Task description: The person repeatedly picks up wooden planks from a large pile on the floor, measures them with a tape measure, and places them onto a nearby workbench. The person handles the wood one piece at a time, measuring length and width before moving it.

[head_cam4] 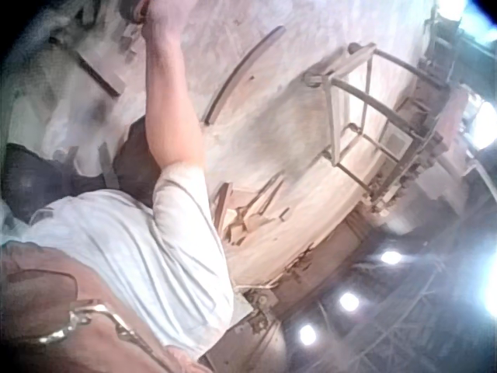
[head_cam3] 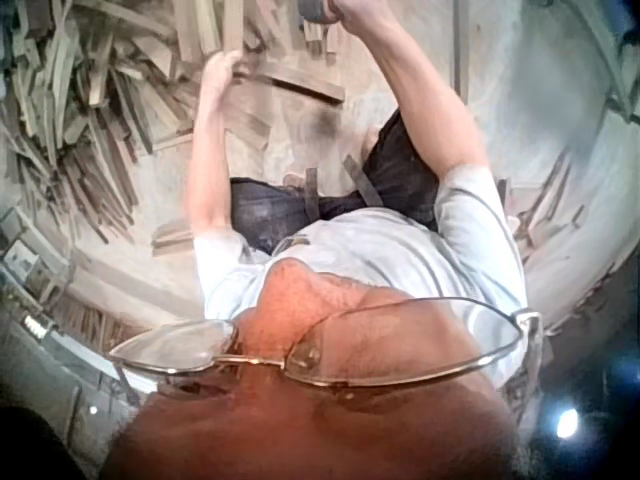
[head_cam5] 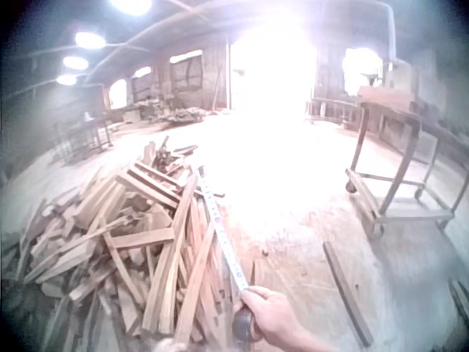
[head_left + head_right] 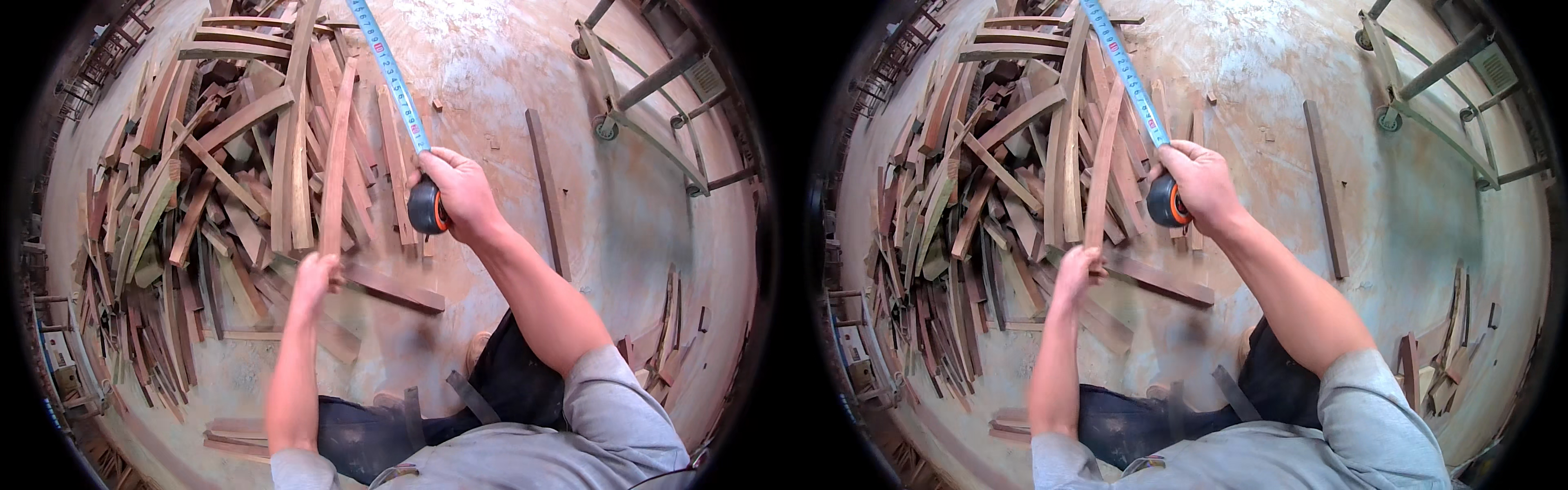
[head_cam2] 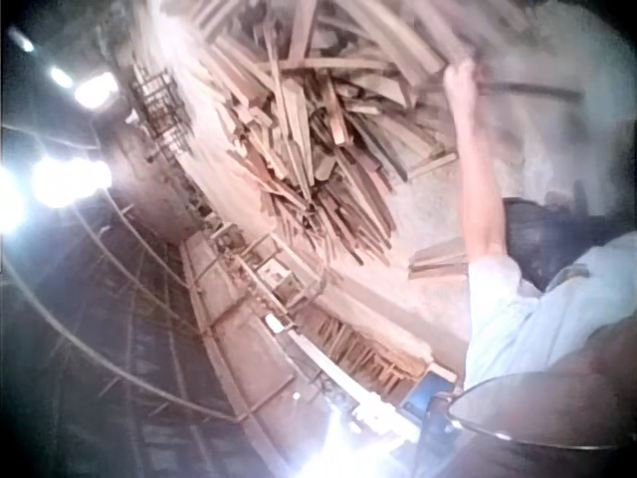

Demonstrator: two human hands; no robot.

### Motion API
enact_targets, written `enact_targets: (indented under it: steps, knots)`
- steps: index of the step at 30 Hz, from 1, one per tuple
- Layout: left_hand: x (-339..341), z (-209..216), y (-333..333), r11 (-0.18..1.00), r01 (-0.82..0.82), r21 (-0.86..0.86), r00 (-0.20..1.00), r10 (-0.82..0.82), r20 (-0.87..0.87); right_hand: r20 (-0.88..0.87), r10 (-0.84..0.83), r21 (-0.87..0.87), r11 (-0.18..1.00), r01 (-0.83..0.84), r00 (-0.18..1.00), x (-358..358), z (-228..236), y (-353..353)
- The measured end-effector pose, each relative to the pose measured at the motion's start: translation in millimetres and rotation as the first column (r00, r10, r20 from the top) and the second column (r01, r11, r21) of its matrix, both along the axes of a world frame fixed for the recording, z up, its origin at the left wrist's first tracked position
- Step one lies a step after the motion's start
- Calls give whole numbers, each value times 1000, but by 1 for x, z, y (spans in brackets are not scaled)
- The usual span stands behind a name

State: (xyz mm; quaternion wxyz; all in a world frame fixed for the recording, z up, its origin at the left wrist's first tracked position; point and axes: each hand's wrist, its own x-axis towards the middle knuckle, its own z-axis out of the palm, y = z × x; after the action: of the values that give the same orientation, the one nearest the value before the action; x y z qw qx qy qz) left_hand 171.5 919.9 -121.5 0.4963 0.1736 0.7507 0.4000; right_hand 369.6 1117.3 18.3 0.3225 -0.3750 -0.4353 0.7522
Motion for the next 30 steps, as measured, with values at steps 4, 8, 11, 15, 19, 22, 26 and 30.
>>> enact_targets:
  steps: [4,8,11,15,19,22,26,30]
  knots:
    - [54,24,-40,954,-294,57,831,225,508,33,11,47,999,-12,999,0,-13,15]
    - [75,49,-55,952,-302,45,701,190,687,107,23,93,995,-33,994,7,-20,25]
    - [81,35,-50,961,-276,21,638,167,752,164,65,92,993,-80,984,11,-18,24]
    - [83,36,-21,976,-208,-64,803,208,558,353,168,176,954,-241,921,18,-23,27]
    - [83,36,-20,986,-127,106,912,74,403,647,236,281,810,-515,725,35,-42,39]
    - [91,45,-29,989,-115,94,942,78,326,724,189,262,815,-517,663,46,-48,47]
    - [93,54,-46,983,-132,125,955,92,283,726,182,247,832,-498,663,48,-44,55]
    - [89,69,-52,973,-161,165,969,124,216,756,246,251,747,-616,607,47,-40,54]
